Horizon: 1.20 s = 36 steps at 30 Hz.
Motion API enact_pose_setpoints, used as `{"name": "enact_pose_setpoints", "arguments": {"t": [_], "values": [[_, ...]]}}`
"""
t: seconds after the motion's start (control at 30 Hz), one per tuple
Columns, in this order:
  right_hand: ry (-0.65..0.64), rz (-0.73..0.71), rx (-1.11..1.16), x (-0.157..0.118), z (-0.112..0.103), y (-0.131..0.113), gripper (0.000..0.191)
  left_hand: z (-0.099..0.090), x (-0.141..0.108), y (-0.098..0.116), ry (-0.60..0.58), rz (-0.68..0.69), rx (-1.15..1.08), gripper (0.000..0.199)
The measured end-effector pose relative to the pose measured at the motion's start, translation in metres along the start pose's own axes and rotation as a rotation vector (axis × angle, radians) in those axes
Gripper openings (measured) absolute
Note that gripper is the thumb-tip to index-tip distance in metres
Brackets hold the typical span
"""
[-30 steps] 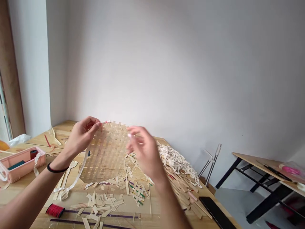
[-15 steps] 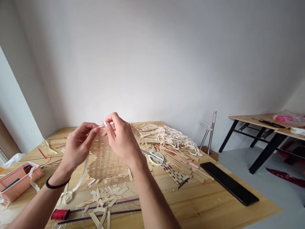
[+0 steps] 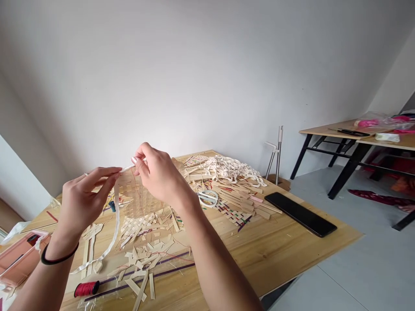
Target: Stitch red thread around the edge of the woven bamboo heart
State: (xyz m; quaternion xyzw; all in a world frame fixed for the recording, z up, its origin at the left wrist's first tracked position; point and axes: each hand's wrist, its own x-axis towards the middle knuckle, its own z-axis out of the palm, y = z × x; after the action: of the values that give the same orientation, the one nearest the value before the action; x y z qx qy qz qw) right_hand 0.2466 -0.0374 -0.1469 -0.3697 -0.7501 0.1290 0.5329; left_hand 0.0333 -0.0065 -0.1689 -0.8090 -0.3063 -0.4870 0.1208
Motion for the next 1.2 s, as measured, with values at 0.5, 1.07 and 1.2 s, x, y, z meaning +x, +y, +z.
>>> {"name": "enact_pose_setpoints", "arguments": {"t": [0.5, 1.07, 1.2], "values": [[0.029, -0.007, -0.093, -0.004, 0.004, -0.011, 0.013, 0.000, 0.002, 0.012, 0.182, 0.047, 0.095, 0.013], [0.085, 0.039, -0.031, -0.007, -0.011, -0.009, 0.013, -0.015, 0.004, -0.003, 0.001, 0.080, -0.030, 0.015], [0.086, 0.045, -0.034, -0.006, -0.011, -0.008, 0.013, -0.018, 0.005, -0.001, -0.010, 0.031, -0.056, 0.016]]}}
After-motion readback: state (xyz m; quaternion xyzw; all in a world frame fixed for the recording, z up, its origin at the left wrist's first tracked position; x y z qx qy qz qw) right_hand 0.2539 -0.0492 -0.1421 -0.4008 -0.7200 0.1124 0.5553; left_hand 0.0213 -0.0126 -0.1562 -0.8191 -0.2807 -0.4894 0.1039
